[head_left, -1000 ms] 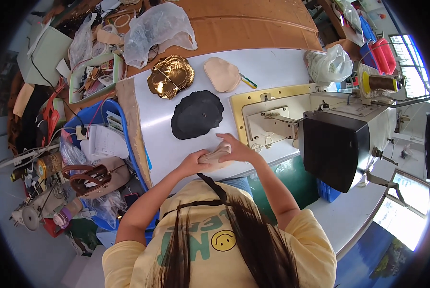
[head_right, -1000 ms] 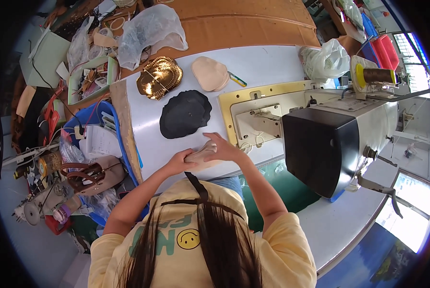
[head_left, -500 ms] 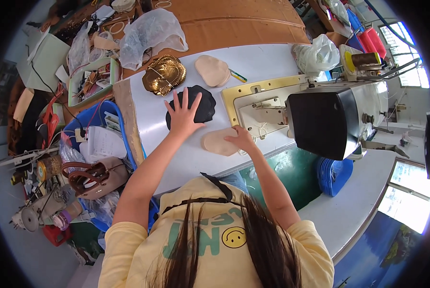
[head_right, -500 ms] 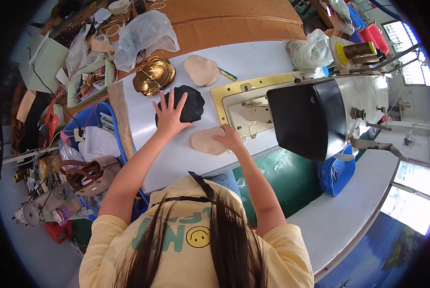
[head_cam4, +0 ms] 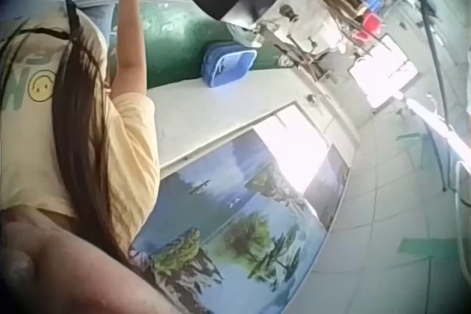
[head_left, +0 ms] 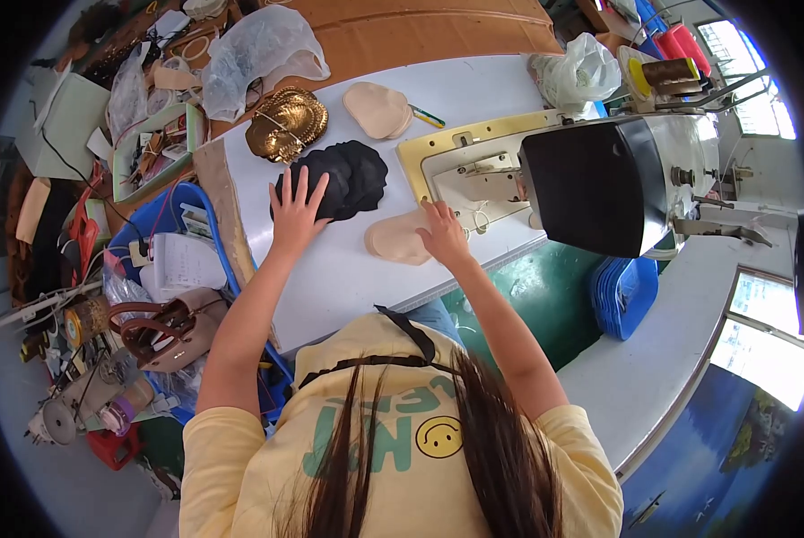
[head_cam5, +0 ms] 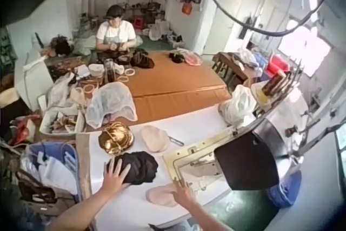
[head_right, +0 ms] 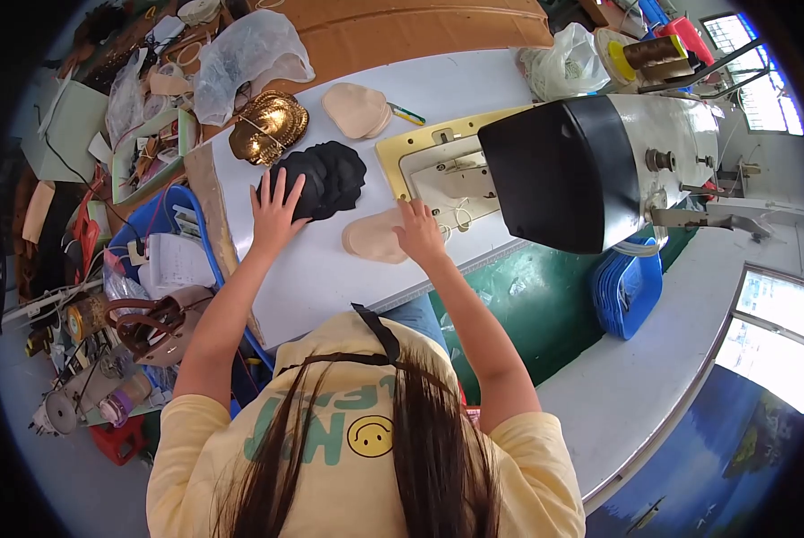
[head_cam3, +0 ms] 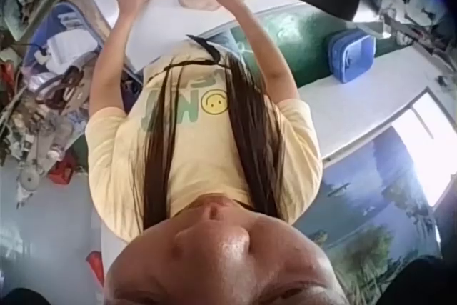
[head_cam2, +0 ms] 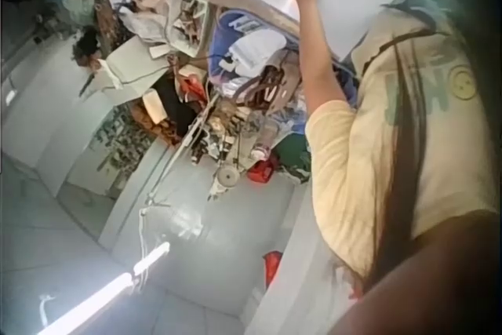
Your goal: Organizing and matching shoe upper components at a workstation.
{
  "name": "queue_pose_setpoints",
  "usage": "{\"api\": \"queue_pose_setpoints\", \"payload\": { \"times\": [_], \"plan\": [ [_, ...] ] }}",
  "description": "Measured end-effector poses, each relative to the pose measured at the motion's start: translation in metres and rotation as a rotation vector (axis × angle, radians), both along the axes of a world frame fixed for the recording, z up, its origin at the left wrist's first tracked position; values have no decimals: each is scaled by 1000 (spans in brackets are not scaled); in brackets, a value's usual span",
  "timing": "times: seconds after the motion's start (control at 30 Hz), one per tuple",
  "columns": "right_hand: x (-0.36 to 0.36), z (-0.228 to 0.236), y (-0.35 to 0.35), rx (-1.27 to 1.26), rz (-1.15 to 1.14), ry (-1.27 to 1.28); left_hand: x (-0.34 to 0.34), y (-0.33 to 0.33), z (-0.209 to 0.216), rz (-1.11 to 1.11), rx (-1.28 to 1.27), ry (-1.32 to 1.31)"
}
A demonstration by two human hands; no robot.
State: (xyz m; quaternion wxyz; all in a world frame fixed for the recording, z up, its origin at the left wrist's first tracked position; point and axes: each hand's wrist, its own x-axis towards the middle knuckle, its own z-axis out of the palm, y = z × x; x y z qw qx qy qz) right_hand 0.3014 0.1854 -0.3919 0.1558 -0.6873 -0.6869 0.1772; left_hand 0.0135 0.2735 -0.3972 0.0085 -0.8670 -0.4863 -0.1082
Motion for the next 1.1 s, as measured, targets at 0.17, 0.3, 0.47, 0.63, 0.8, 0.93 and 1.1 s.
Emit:
{"api": "queue_pose_setpoints", "payload": {
  "times": [0.17,0.3,0.47,0.63,0.8,0.93,1.1],
  "plan": [
    [-8,-7,-8,-38,-55,-132,-6,-20,-17,15,-43,-259],
    [-16,-10,-13,-53,-145,-235,-9,-22,-15,15,-37,-335],
    [-25,-20,-28,91,-125,-395,-18,-25,-17,20,-52,-379],
    [-26,-31,-36,138,-161,-427,-13,-80,15,-135,177,-301],
    [-23,-29,-40,165,-80,-357,-19,-167,-50,-187,-39,-137],
    [-21,-26,-33,291,-189,-213,-12,-173,-36,-136,-150,-187],
    [-16,-24,-23,148,-132,-239,8,-139,-26,-196,-159,-237]
  ]
}}
